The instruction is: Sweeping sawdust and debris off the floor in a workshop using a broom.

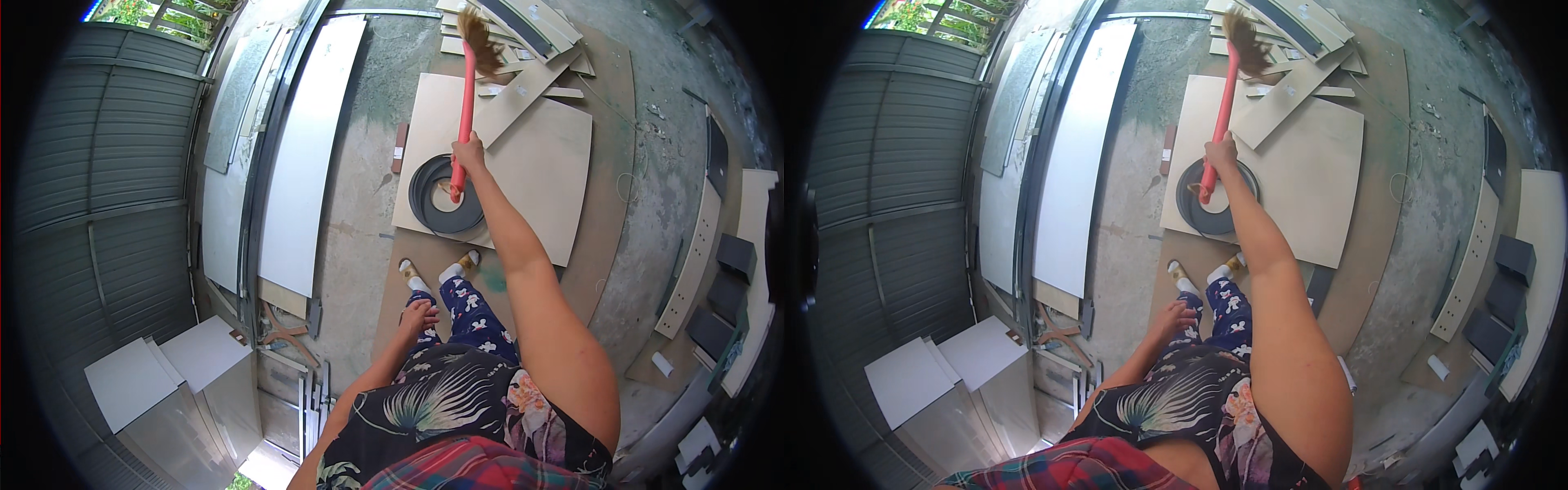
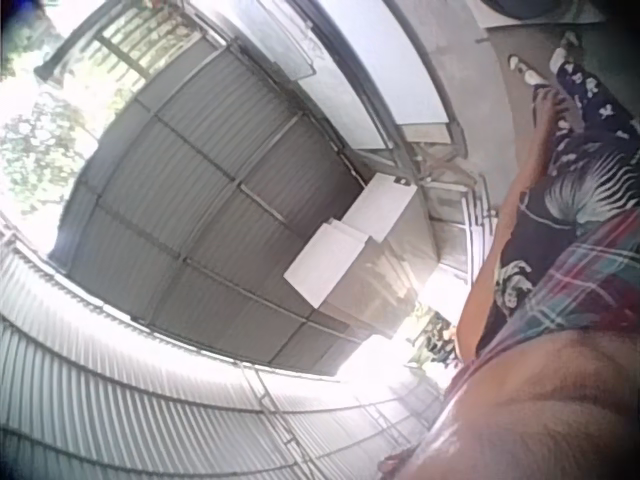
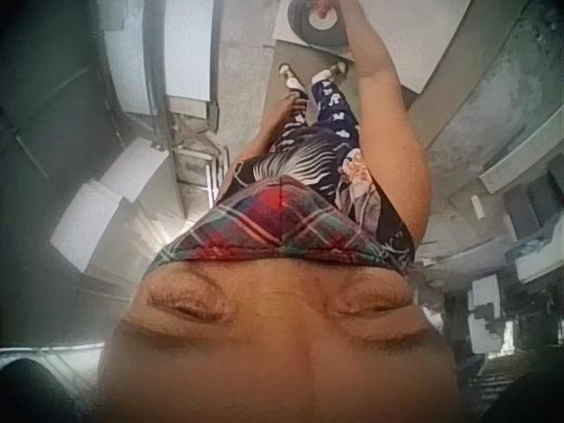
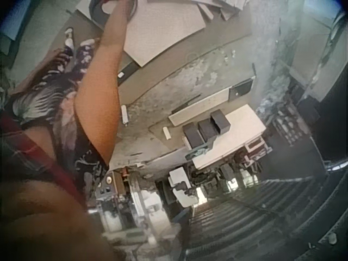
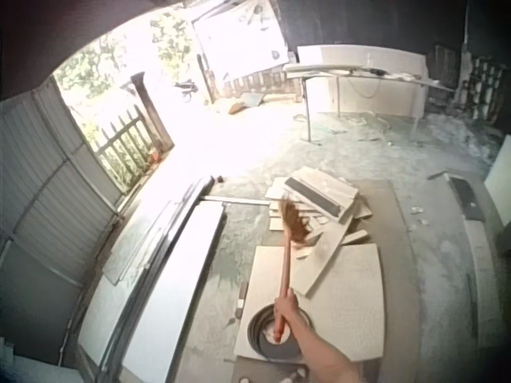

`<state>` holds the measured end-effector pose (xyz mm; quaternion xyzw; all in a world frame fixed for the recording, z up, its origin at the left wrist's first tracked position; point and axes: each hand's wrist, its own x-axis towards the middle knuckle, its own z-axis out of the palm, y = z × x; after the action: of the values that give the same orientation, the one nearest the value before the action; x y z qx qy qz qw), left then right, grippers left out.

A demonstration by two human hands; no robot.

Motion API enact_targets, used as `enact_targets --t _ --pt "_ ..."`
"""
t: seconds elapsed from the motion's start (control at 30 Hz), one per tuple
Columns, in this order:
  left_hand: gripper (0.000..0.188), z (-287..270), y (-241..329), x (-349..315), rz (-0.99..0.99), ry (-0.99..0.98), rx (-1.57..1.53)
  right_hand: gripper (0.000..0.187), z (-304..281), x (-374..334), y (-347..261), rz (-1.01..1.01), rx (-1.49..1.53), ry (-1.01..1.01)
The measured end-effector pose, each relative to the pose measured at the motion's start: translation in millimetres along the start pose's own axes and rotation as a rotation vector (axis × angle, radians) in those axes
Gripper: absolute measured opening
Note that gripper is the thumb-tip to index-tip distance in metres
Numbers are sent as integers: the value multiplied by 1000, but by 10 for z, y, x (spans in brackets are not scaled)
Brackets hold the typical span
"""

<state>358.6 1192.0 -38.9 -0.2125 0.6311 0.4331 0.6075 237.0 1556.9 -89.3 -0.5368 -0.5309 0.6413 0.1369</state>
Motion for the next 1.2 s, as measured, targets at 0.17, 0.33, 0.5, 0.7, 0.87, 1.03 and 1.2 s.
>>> enact_targets --t 0.17,0.33,0.5,0.7,0.87,1.03,1.2 --pt "35 248 198 161 40 -55 132 18 -1557 -163 -133 298 744 -470" --pt "36 499 459 177 106 -103 187 18 -2913 -44 461 595 1205 -300" --pt "36 613 460 202 140 -167 225 15 -3348 -84 972 375 613 321" --pt "34 798 266 274 25 -158 409 14 -3429 -1261 1057 219 319 421" --pt "34 975 268 332 46 -252 551 26 -3614 -2826 818 410 625 -34" --pt "35 1265 430 221 74 -333 621 23 -3851 -3715 1389 636 722 -10" --pt "34 1358 463 140 40 -369 735 14 -3975 -3809 2072 501 437 377"
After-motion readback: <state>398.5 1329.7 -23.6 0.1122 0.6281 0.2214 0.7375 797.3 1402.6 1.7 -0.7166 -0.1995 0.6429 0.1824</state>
